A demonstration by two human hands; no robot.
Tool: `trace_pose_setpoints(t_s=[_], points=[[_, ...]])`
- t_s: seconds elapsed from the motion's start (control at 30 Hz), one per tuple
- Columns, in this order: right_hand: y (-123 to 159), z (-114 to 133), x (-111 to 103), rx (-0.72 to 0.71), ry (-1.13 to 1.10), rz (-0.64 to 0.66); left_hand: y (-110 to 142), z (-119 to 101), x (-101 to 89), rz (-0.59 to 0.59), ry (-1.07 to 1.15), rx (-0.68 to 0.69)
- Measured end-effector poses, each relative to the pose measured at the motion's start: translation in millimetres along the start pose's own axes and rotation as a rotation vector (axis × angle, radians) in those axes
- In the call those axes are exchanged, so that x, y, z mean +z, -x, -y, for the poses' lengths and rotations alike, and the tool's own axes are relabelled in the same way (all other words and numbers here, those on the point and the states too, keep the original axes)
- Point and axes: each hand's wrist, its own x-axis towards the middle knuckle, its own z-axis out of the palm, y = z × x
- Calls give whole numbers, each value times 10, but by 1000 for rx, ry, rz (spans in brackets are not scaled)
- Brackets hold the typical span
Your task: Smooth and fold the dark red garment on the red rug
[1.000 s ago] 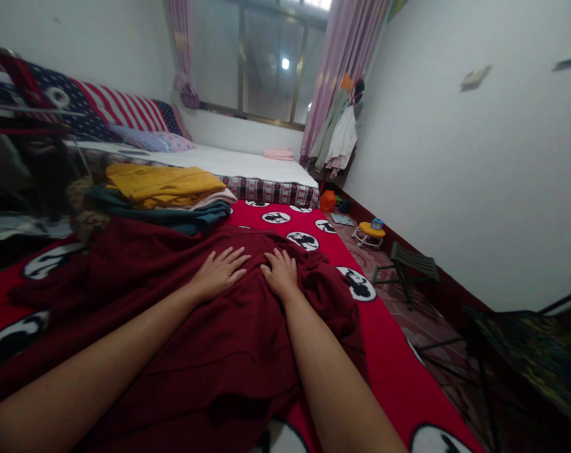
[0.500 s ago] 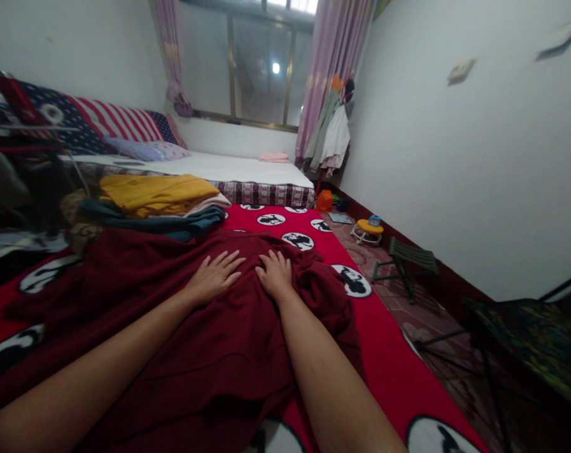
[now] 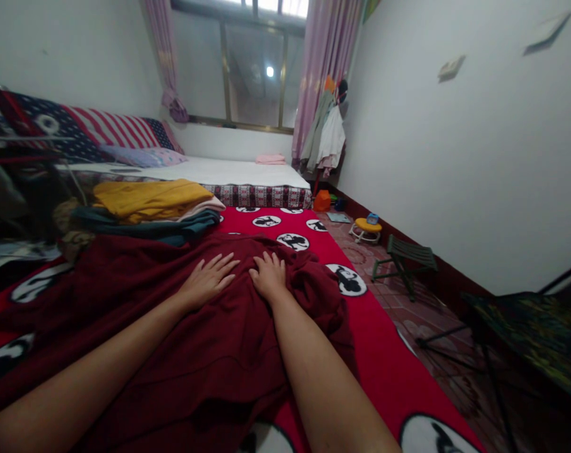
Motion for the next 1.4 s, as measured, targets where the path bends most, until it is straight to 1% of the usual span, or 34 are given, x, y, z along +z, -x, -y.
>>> trace_pose_setpoints(t_s=[0.33, 0.73, 1.4], points=[[4, 2, -12, 3, -9, 16, -14, 8, 4, 1, 4, 5], [-9, -8, 5, 10, 13, 24, 13, -17, -38, -6, 47, -5], [4, 4, -13, 7, 18, 24, -19, 29, 8, 3, 65, 8]])
